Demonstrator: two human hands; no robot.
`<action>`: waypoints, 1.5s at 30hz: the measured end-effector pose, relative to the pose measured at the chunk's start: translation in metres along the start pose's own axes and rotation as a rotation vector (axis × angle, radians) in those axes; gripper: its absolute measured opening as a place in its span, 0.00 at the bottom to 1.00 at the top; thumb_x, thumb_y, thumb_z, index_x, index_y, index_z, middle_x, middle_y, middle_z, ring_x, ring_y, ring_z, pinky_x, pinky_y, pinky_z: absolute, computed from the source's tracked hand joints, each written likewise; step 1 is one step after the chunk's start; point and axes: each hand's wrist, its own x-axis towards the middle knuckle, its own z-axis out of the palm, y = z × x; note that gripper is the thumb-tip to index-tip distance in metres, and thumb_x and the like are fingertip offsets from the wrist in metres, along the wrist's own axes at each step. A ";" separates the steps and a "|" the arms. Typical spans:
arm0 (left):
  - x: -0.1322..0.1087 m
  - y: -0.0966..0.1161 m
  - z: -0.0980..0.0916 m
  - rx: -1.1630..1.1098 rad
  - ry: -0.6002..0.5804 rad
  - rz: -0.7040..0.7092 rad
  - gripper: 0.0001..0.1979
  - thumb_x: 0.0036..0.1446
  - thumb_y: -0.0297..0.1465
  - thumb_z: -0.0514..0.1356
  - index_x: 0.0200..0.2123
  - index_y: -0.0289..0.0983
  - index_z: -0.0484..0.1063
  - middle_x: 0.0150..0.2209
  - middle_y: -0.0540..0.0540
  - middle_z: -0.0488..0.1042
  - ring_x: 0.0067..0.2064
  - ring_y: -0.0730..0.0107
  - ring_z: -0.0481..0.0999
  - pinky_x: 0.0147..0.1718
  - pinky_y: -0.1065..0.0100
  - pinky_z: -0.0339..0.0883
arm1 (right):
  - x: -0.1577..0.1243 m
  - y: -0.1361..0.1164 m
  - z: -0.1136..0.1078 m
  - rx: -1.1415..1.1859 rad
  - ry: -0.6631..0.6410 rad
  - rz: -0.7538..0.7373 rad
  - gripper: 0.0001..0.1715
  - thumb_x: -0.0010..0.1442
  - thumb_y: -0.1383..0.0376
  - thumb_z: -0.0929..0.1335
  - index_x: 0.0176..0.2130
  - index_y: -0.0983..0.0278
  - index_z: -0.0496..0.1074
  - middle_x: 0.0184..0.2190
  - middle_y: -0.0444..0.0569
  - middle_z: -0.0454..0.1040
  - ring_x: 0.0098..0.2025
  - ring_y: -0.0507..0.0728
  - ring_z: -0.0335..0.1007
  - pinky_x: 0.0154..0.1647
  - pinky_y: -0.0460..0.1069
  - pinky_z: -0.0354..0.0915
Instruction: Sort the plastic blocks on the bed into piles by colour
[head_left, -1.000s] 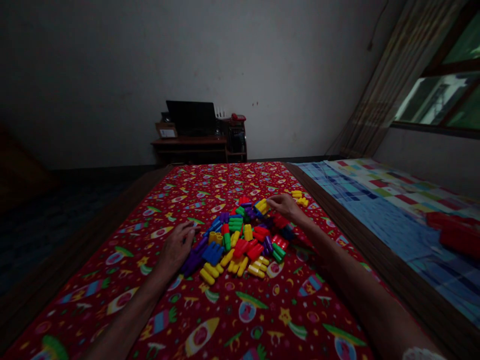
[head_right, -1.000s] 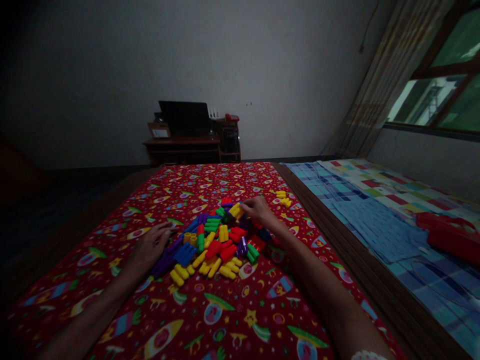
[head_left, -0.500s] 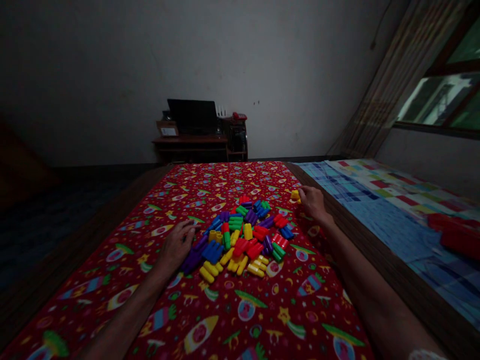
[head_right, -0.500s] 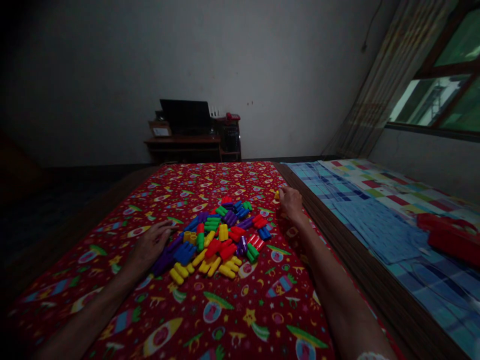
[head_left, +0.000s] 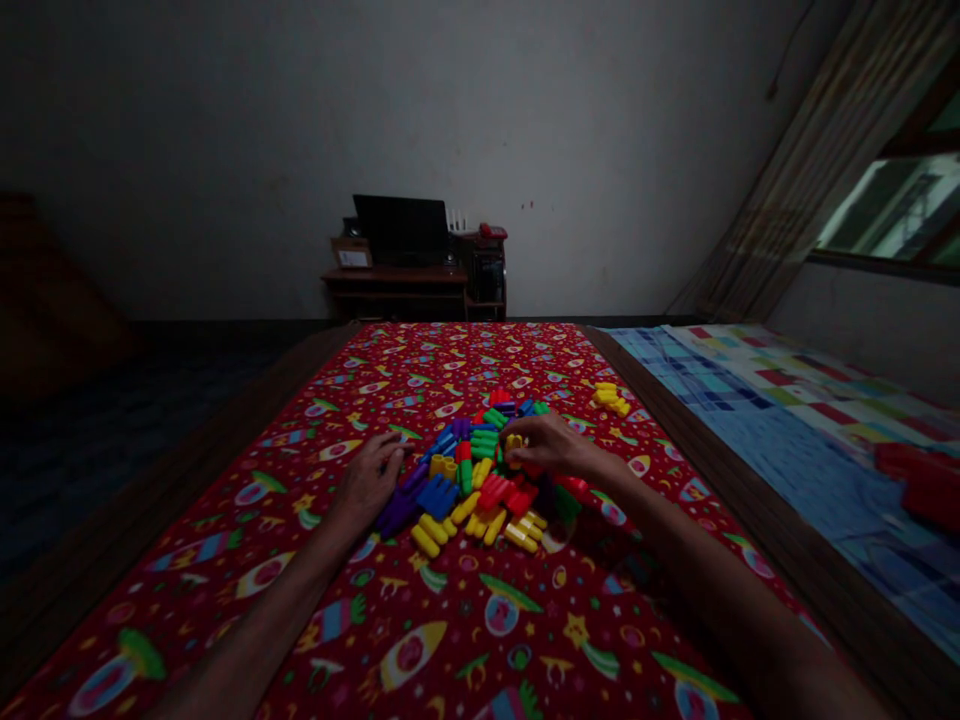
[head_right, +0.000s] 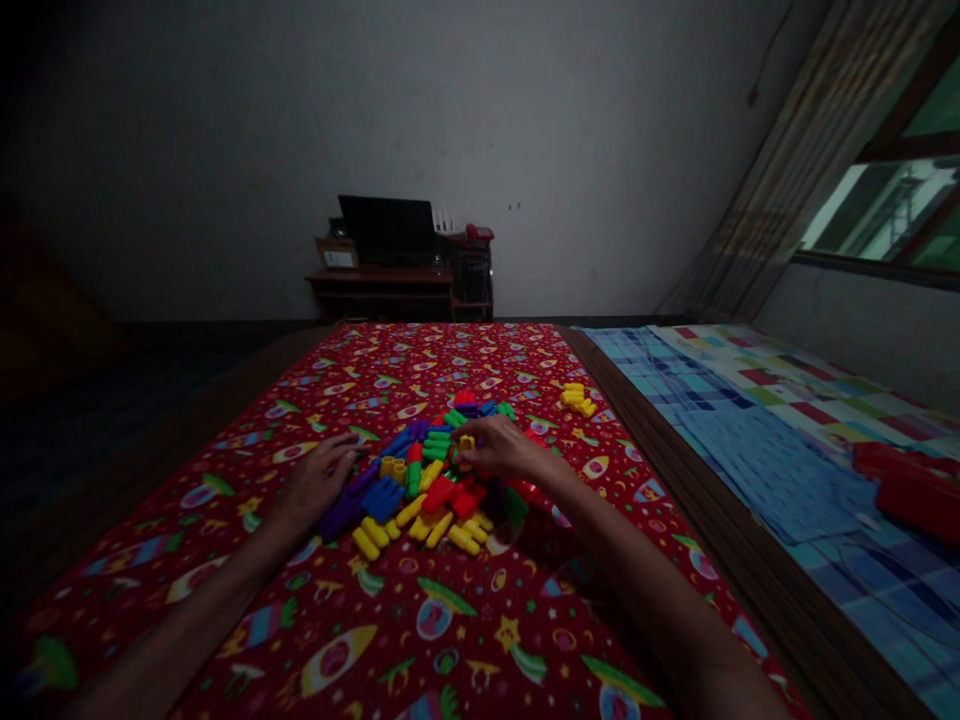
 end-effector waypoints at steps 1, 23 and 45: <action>0.000 0.000 0.000 -0.001 0.001 0.003 0.24 0.60 0.42 0.46 0.36 0.37 0.79 0.47 0.39 0.75 0.49 0.57 0.75 0.50 0.56 0.70 | 0.002 0.007 -0.006 0.050 0.037 0.024 0.14 0.54 0.65 0.70 0.42 0.65 0.78 0.33 0.48 0.78 0.32 0.53 0.72 0.33 0.44 0.62; 0.000 -0.001 -0.002 0.008 -0.011 0.004 0.23 0.60 0.41 0.46 0.38 0.38 0.79 0.48 0.40 0.75 0.50 0.57 0.74 0.51 0.56 0.69 | -0.050 0.163 -0.065 -0.140 0.761 0.568 0.25 0.52 0.69 0.62 0.47 0.69 0.77 0.43 0.56 0.79 0.43 0.62 0.76 0.47 0.53 0.69; -0.001 0.005 -0.002 -0.013 -0.018 0.017 0.21 0.59 0.37 0.47 0.37 0.37 0.79 0.48 0.41 0.75 0.51 0.59 0.73 0.52 0.57 0.68 | -0.003 -0.026 0.039 -0.383 0.005 -0.377 0.19 0.60 0.74 0.64 0.50 0.63 0.70 0.48 0.53 0.74 0.51 0.59 0.65 0.47 0.52 0.66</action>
